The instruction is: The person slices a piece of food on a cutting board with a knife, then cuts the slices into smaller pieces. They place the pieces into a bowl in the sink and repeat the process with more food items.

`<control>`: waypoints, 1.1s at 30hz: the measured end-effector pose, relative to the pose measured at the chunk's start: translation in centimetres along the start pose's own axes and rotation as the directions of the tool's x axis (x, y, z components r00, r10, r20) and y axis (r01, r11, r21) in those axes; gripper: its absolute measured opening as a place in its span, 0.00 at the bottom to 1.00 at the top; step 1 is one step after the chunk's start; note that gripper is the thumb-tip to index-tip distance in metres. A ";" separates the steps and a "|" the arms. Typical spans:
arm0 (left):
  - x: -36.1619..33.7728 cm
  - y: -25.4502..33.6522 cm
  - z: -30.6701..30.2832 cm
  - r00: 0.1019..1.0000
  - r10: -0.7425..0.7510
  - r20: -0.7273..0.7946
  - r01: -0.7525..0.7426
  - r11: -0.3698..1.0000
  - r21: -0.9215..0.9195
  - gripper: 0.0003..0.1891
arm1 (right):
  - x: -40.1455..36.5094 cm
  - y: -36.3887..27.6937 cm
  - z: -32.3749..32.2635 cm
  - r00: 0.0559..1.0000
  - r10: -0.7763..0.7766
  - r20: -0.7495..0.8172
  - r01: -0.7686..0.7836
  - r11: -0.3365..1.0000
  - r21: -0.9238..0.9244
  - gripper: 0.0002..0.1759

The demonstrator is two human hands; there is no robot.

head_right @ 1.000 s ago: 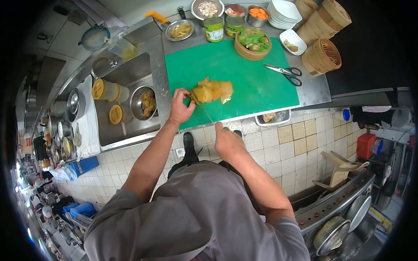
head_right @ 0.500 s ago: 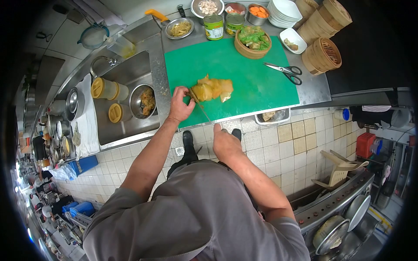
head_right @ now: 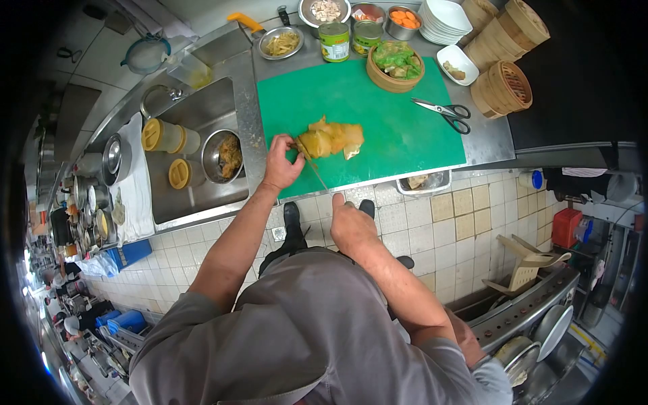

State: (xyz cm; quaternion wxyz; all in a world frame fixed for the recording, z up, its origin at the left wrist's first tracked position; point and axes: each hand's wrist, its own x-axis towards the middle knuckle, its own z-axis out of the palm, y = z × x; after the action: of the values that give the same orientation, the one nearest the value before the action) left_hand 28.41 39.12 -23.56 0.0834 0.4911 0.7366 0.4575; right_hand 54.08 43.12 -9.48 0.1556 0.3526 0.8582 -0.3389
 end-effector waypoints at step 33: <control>0.1 -0.3 0.1 1.000 -0.001 0.016 0.000 1.000 0.015 0.23 | 1.2 0.7 1.2 1.000 -0.007 0.005 0.007 1.000 -0.001 0.16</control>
State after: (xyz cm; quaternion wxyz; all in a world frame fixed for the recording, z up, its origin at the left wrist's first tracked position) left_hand 28.22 39.21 -23.78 0.0858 0.4953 0.7395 0.4478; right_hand 53.77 43.24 -11.30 0.1568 0.3485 0.8593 -0.3400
